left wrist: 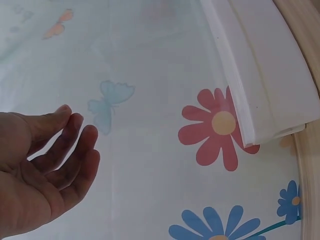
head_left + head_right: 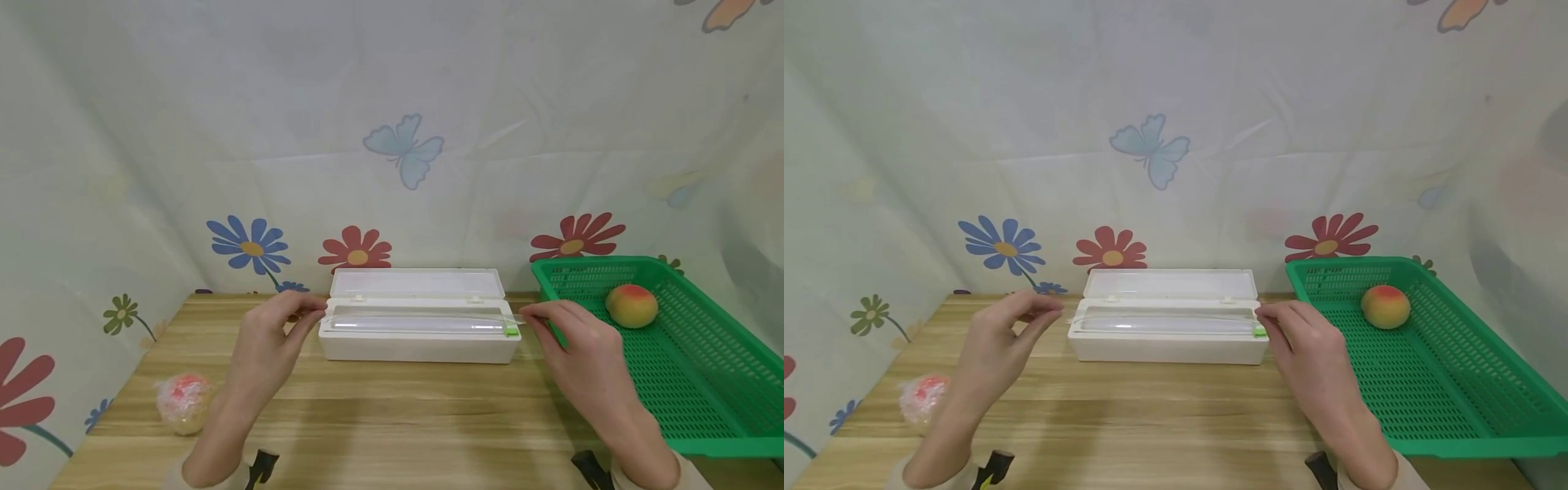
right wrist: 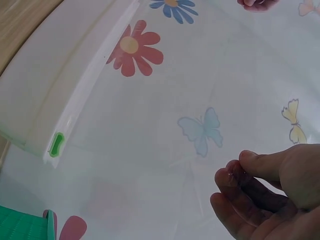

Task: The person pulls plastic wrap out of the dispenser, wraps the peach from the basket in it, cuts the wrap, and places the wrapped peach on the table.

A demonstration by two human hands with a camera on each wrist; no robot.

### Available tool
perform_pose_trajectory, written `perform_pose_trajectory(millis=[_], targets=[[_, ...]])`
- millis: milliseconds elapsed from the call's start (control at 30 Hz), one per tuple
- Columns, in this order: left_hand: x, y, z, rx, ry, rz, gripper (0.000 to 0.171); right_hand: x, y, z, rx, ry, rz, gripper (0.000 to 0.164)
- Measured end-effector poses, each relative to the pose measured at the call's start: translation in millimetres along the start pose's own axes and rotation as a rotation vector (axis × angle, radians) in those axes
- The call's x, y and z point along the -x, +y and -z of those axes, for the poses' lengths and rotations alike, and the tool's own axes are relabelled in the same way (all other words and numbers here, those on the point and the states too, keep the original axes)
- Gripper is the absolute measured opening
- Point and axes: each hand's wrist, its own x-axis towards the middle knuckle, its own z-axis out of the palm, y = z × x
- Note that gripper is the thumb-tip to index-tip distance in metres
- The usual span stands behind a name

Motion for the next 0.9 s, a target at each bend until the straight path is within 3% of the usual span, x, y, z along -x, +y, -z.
perform_pose_trajectory(millis=[400, 533, 667, 733, 900], targets=[[1.8, 5.8, 7.4, -0.010, 0.002, -0.025, 0.015, 2, -4, 7, -0.039, 0.031, 0.013, 0.029], [2.6, 7.7, 10.1, 0.000, 0.012, -0.052, 0.015, 4, -6, 9, -0.036, 0.033, 0.010, 0.012], [3.4, 10.0, 12.3, -0.003, 0.009, -0.059, 0.017, 4, -7, 12, -0.043, 0.035, 0.010, 0.043], [3.9, 11.6, 13.5, -0.007, 0.004, -0.058, 0.018, 4, -8, 13, -0.044, 0.033, 0.005, 0.047], [5.2, 15.1, 17.0, -0.010, 0.000, -0.063, 0.017, 3, -13, 19, -0.019, 0.012, -0.025, 0.014]])
